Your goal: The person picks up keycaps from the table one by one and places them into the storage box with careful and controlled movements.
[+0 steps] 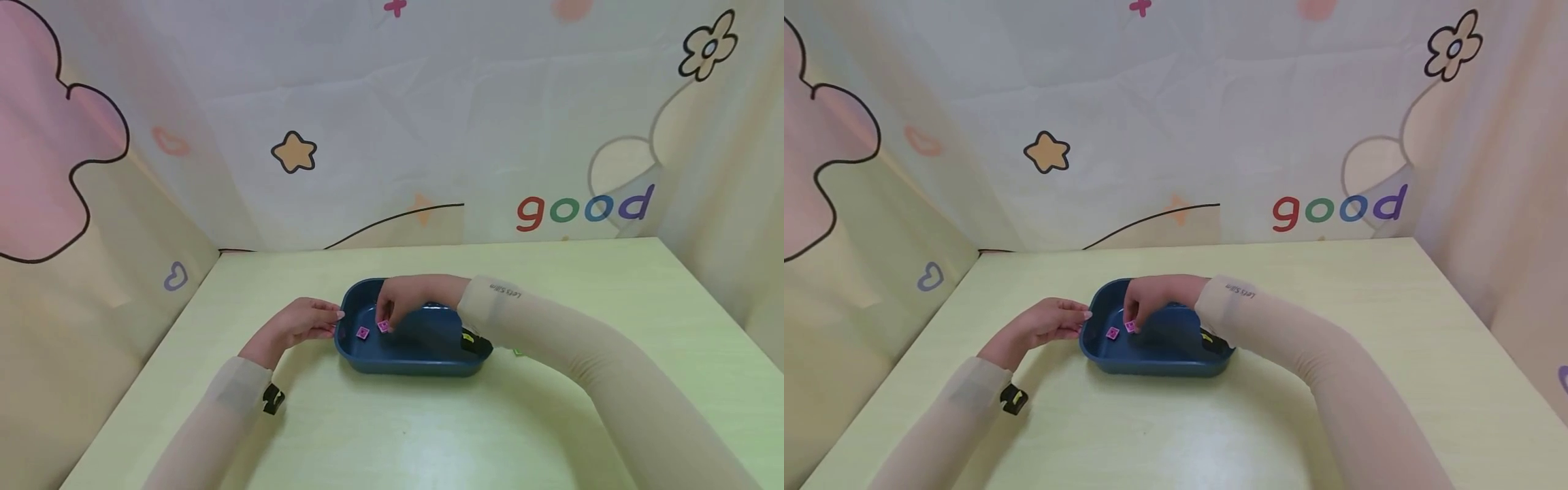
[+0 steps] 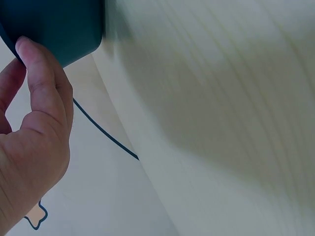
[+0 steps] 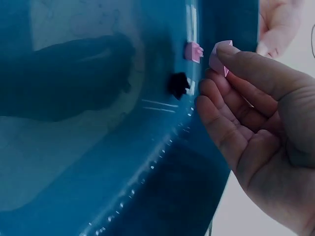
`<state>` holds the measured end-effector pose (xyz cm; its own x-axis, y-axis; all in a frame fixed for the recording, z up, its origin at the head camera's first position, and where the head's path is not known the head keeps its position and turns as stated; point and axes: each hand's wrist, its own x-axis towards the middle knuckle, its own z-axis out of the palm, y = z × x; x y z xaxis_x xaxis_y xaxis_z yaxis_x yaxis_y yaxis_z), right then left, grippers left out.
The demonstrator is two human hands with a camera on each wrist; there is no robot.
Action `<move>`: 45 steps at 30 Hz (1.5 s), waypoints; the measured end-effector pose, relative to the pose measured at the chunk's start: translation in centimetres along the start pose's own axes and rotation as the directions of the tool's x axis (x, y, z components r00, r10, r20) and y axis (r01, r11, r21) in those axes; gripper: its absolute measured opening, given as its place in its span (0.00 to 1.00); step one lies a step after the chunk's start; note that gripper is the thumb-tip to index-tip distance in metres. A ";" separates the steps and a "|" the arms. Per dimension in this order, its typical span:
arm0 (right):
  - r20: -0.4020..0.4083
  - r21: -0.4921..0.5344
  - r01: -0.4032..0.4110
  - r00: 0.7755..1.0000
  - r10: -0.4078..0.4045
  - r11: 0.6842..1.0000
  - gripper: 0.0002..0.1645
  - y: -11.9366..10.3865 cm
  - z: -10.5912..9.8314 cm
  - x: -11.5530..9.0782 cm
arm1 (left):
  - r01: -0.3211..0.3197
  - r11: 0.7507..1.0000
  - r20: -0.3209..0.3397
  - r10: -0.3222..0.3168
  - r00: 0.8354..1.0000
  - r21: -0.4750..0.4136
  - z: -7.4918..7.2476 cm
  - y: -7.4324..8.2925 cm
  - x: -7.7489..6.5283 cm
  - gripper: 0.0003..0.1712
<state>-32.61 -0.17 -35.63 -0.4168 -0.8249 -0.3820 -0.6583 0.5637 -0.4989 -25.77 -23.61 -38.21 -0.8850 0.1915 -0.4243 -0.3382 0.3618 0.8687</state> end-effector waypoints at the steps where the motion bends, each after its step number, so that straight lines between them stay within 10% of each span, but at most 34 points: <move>1: 0.002 -0.002 0.001 1.000 -0.001 1.000 0.13 0.0 0.1 0.1 | 0.002 1.000 -0.003 -0.002 1.000 0.001 0.0 0.0 0.0 0.25; 45: 0.077 -0.115 0.008 0.997 0.001 0.993 0.12 -0.7 2.5 2.5 | -0.014 1.000 -0.013 0.014 1.000 -0.004 -0.1 -0.2 0.2 0.26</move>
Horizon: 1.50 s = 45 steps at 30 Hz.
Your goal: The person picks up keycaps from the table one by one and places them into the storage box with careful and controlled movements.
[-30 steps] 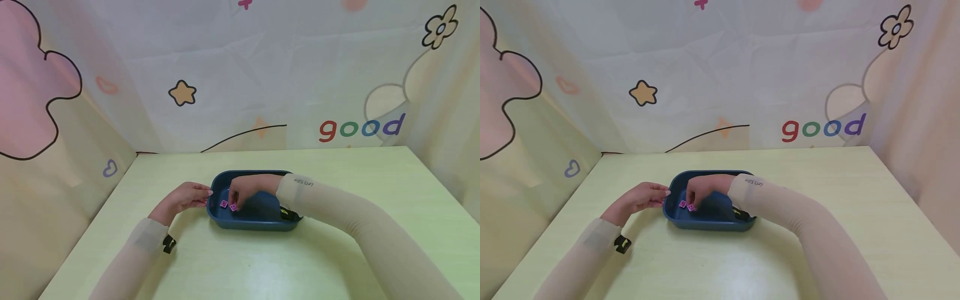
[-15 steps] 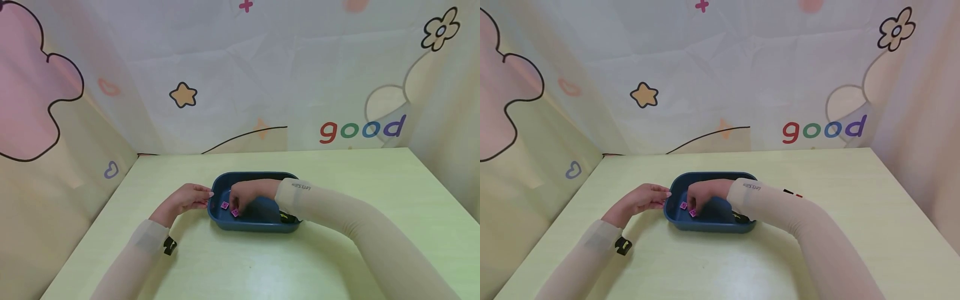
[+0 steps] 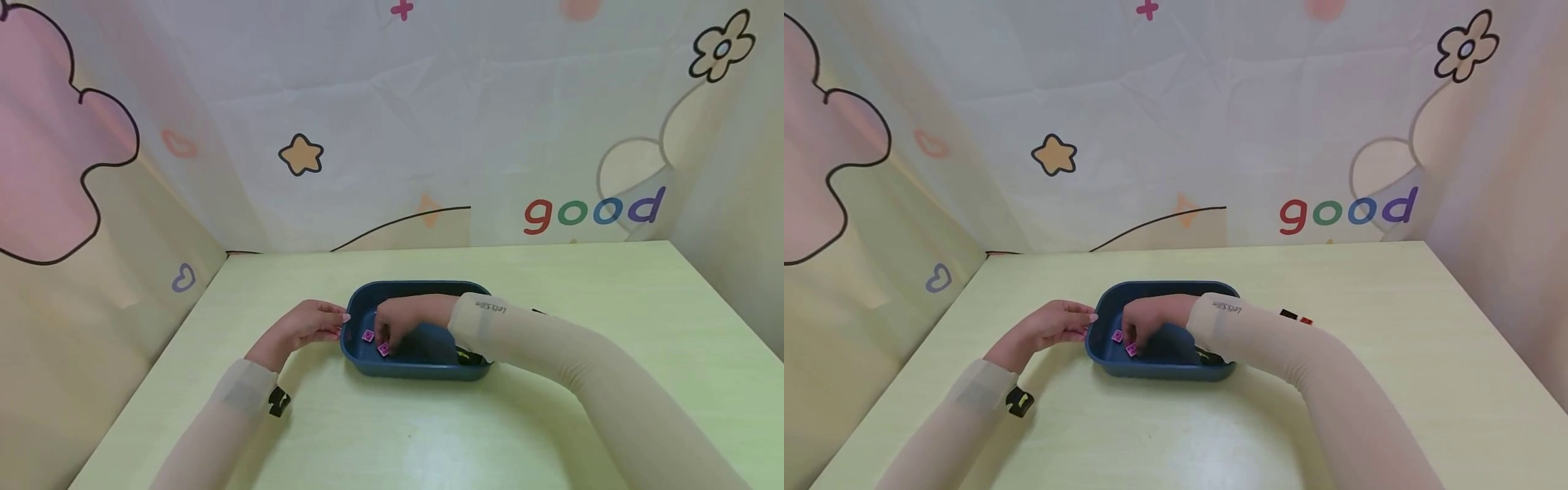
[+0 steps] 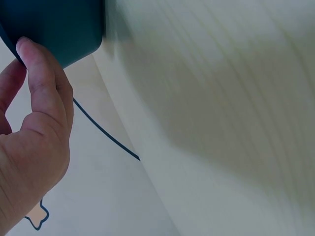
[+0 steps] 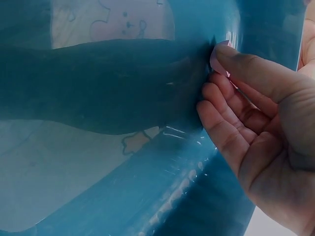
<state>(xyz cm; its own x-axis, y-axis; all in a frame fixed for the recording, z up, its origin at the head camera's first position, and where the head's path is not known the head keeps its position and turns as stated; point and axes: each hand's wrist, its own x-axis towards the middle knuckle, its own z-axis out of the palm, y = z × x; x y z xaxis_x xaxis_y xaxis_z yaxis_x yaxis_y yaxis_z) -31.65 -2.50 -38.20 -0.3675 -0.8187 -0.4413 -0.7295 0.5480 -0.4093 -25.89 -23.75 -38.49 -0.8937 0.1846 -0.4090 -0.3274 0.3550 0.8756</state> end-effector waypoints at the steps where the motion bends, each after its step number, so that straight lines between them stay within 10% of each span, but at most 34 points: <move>1: -0.001 0.000 0.001 1.000 -0.001 1.000 0.12 0.0 0.0 0.0 | 0.000 1.000 -0.001 0.000 1.000 0.001 0.0 0.0 0.0 0.26; 45: -0.083 -0.013 0.020 0.996 -0.021 1.000 0.13 1.0 -1.6 -2.3 | 0.025 1.000 -0.038 -0.025 0.999 0.014 0.4 0.1 -0.1 0.24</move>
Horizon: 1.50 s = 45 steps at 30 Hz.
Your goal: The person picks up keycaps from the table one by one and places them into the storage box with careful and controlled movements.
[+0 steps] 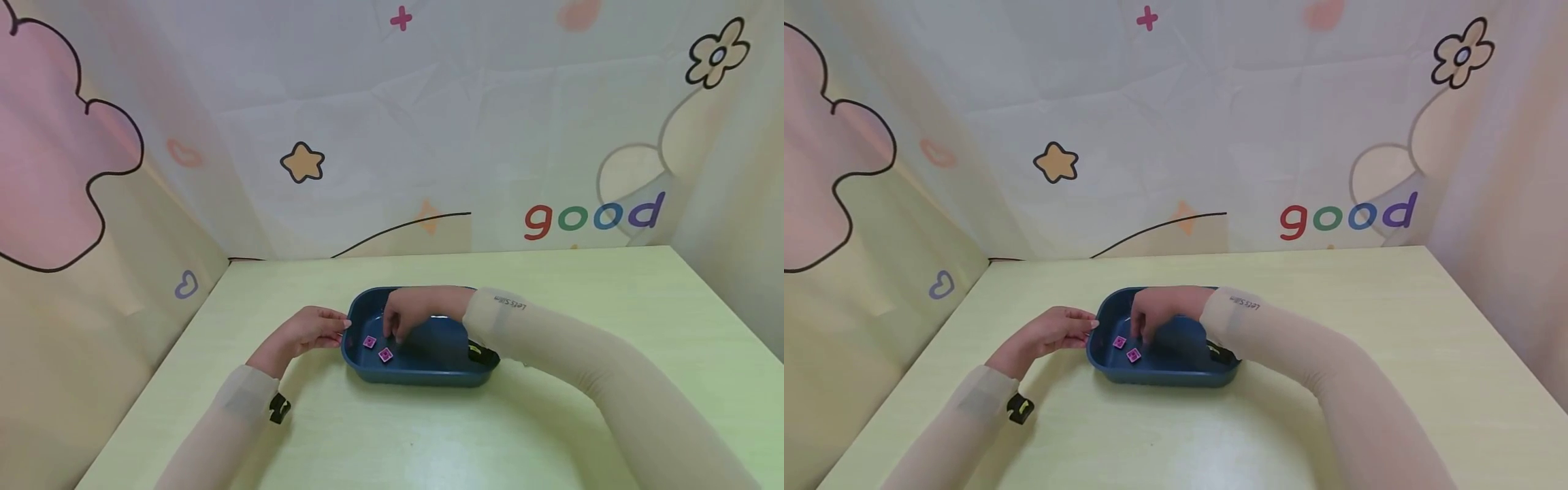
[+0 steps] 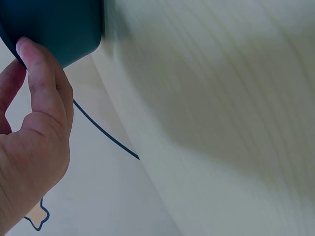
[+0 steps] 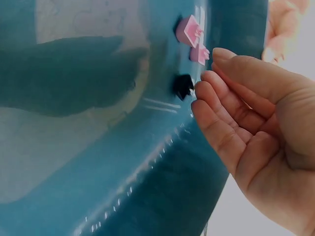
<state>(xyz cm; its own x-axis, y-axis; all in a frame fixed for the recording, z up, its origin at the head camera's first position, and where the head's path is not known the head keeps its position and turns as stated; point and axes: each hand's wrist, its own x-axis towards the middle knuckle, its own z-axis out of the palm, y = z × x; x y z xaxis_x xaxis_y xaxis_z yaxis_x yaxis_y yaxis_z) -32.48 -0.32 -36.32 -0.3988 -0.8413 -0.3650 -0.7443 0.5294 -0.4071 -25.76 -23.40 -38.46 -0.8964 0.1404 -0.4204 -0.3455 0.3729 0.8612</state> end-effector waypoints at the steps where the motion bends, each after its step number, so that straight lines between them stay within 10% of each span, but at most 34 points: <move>1: -0.007 -0.001 -0.008 1.000 0.008 1.000 0.13 0.1 -0.1 -0.3 | -0.006 1.000 0.005 0.006 1.000 0.000 0.0 0.0 0.0 0.24; 24: -0.149 0.020 -0.052 0.987 0.055 0.998 0.14 0.3 -3.8 -8.3 | -0.024 1.000 0.008 0.024 1.000 -0.004 -0.2 -0.4 0.2 0.23; 45: -0.339 0.095 -0.107 0.931 0.133 0.990 0.13 1.8 -3.3 -15.8 | -0.021 1.000 0.009 0.021 1.000 0.001 -0.1 -0.2 0.2 0.23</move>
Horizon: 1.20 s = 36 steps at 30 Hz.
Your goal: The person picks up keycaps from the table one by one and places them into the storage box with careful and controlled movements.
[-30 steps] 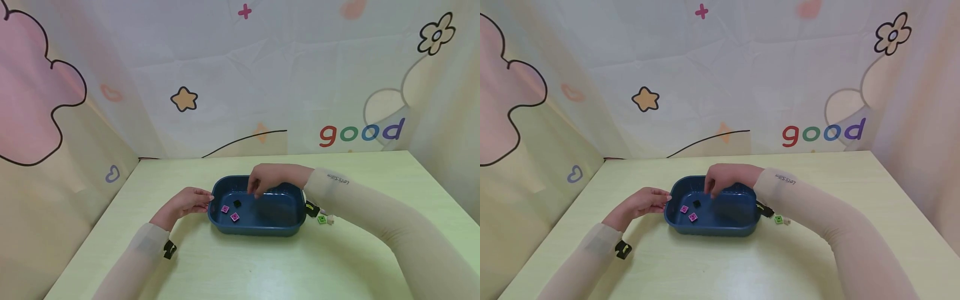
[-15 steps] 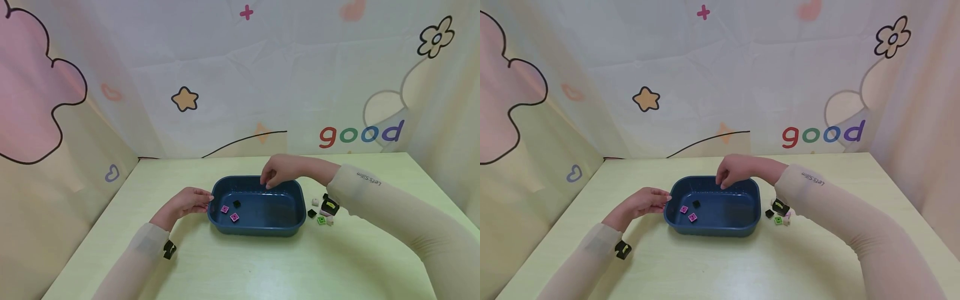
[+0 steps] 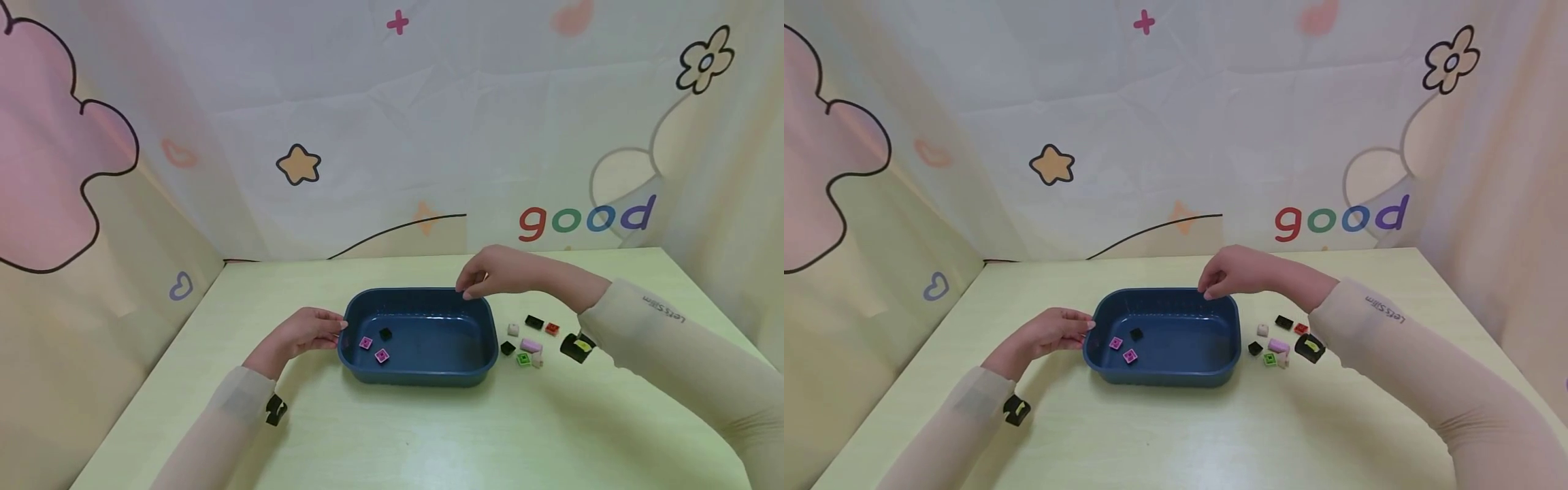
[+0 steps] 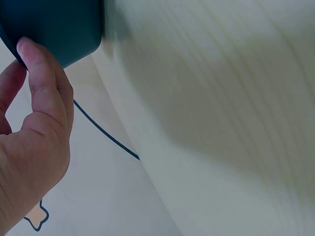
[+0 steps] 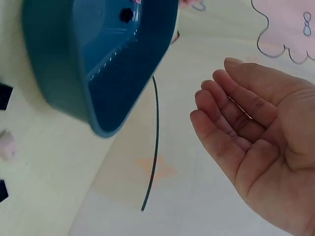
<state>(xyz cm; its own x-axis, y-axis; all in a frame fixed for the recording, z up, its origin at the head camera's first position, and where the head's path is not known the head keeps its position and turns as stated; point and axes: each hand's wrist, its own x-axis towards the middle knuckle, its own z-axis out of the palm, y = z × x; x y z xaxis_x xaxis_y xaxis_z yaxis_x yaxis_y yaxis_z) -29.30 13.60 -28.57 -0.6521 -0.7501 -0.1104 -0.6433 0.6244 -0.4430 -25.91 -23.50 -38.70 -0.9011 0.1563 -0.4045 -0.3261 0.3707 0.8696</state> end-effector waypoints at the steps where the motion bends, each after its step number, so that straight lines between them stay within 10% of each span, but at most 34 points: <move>1: -0.012 0.001 -0.005 1.000 0.005 1.000 0.13 0.2 -0.1 -0.4 | -0.003 1.000 0.003 0.003 1.000 0.001 0.0 0.0 0.0 0.23; 36: -0.205 0.082 -0.310 0.925 0.320 0.947 0.22 9.8 5.1 -8.4 | -0.002 1.000 0.017 0.002 1.000 -0.014 0.1 0.1 -0.2 0.23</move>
<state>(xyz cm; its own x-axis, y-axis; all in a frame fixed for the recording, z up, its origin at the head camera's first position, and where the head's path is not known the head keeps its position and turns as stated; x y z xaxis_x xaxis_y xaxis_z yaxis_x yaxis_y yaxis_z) -28.10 24.92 -36.53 -0.8914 -0.4490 -0.0615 -0.3743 0.8060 -0.4586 -25.74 -23.42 -38.51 -0.8968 0.1731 -0.4073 -0.3280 0.3577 0.8743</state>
